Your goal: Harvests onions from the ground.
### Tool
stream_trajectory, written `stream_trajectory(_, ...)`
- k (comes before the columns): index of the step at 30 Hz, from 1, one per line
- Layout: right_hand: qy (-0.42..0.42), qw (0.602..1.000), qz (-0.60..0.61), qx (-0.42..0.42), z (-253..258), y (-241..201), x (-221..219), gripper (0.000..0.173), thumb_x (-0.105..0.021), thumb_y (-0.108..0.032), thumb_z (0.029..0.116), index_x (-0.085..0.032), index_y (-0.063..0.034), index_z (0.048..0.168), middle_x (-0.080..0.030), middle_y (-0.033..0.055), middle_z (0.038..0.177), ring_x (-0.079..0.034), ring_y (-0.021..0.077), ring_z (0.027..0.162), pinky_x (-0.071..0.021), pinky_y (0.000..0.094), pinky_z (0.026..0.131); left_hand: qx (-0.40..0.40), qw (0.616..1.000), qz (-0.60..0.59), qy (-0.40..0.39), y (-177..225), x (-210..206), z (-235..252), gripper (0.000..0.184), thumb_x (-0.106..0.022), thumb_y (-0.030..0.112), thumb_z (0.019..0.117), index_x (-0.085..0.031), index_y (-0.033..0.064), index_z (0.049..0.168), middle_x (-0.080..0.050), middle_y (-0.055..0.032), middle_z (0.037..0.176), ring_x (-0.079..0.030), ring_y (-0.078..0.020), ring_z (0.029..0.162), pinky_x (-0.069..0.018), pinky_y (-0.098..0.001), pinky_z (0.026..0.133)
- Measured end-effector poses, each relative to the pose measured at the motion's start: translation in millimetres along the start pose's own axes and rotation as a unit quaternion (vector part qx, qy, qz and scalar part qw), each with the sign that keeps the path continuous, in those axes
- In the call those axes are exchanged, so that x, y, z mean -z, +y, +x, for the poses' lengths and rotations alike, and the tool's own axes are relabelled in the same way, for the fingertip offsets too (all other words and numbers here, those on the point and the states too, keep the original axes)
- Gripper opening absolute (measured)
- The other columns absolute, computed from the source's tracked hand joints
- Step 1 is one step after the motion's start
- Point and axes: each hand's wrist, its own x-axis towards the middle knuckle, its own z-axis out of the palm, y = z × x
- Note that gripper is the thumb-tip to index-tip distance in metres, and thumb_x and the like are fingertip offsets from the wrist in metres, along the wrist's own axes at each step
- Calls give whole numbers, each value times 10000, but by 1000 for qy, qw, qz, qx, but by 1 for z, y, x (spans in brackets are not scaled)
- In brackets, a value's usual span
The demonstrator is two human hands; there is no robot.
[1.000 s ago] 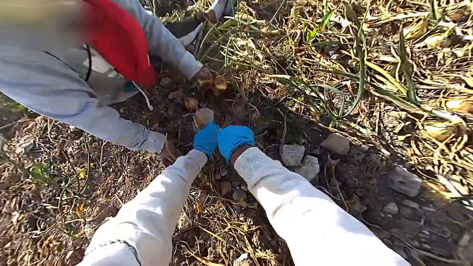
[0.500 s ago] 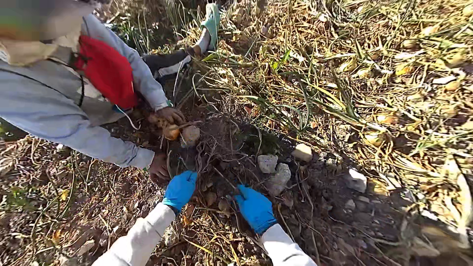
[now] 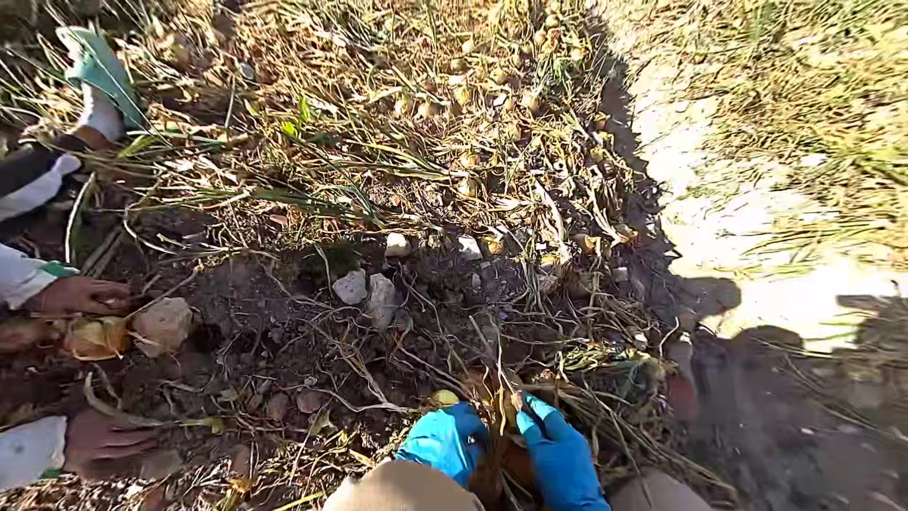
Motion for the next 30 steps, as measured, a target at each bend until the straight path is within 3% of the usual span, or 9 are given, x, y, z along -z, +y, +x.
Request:
stream_trajectory(4, -23, 998, 46, 36, -8, -6, -13, 433, -573, -295, 997, -660, -127, 1387, -722, 73, 1267, -694, 180, 1142, -557, 443, 1011, -27, 965, -255, 48, -16, 8, 25, 527, -596, 486, 990, -639, 129, 1376, -659, -71, 1334, -619, -169, 1239, -498, -414, 1095)
stream_trajectory(8, -73, 981, 57, 168, 29, -35, -28, 342, -575, -323, 1005, -756, -173, 1254, -754, 18, 1148, -701, 126, 1088, -576, 385, 971, 113, 877, -429, 185, -11, 20, 33, 349, -432, 284, 1116, -643, 17, 1194, -715, -95, 1017, -704, -175, 948, -589, -384, 889)
stream_trajectory(13, -93, 982, -60, 154, 169, -92, -24, 427, -520, -385, 1059, -618, -221, 1441, -707, 51, 1301, -676, 222, 1181, -520, 526, 1038, 186, 804, -443, 350, -69, 87, 16, 416, -331, 285, 1149, -663, 35, 1146, -750, -105, 956, -741, -232, 800, -638, -413, 731)
stream_trajectory(17, -94, 968, -149, 181, 293, -149, -65, 529, -493, -395, 1064, -479, -182, 1548, -637, 118, 1416, -614, 318, 1298, -467, 594, 1095, 272, 830, -357, 330, -100, 120, 23, 436, -353, 373, 1139, -672, 76, 1122, -695, -48, 855, -656, -172, 719, -568, -382, 688)
stream_trajectory(20, -70, 963, -188, 177, 351, -184, -100, 563, -498, -270, 1051, -406, -107, 1582, -591, 166, 1465, -580, 345, 1340, -448, 581, 1114, 252, 754, -551, 254, -82, 92, 37, 472, -276, 375, 1152, -566, 40, 989, -533, -39, 647, -545, -161, 490, -539, -323, 491)
stream_trajectory(21, -66, 962, -202, 172, 364, -191, -110, 590, -516, -251, 1039, -379, -85, 1588, -589, 181, 1461, -586, 353, 1330, -455, 576, 1104, 224, 745, -593, 206, -72, 72, 38, 472, -270, 355, 1155, -565, 29, 981, -538, -45, 622, -563, -173, 482, -560, -340, 497)
stream_trajectory(23, -77, 963, -211, 150, 385, -202, -128, 628, -546, -316, 1033, -366, -82, 1587, -624, 207, 1395, -626, 380, 1260, -491, 594, 1048, 139, 814, -553, 110, -57, 36, 38, 389, -347, 247, 1131, -643, -1, 1082, -685, -74, 746, -689, -182, 641, -625, -366, 659)
stream_trajectory(26, -72, 966, -185, 167, 408, -197, -137, 445, -590, -353, 1032, -645, -14, 1315, -681, 234, 1257, -637, 398, 1212, -482, 612, 1041, 75, 911, -380, 140, -58, 31, 29, 326, -463, 256, 1093, -698, 58, 1202, -729, -82, 1091, -693, -183, 993, -558, -420, 934)
stream_trajectory(30, -39, 987, -25, 154, 429, -196, -144, 321, -544, -281, 1068, -699, -1, 1089, -711, 184, 1025, -690, 286, 972, -550, 499, 895, 98, 803, -419, 412, -101, 97, -4, 416, -329, 204, 1121, -720, 74, 1182, -762, -40, 920, -745, -169, 848, -648, -362, 818)
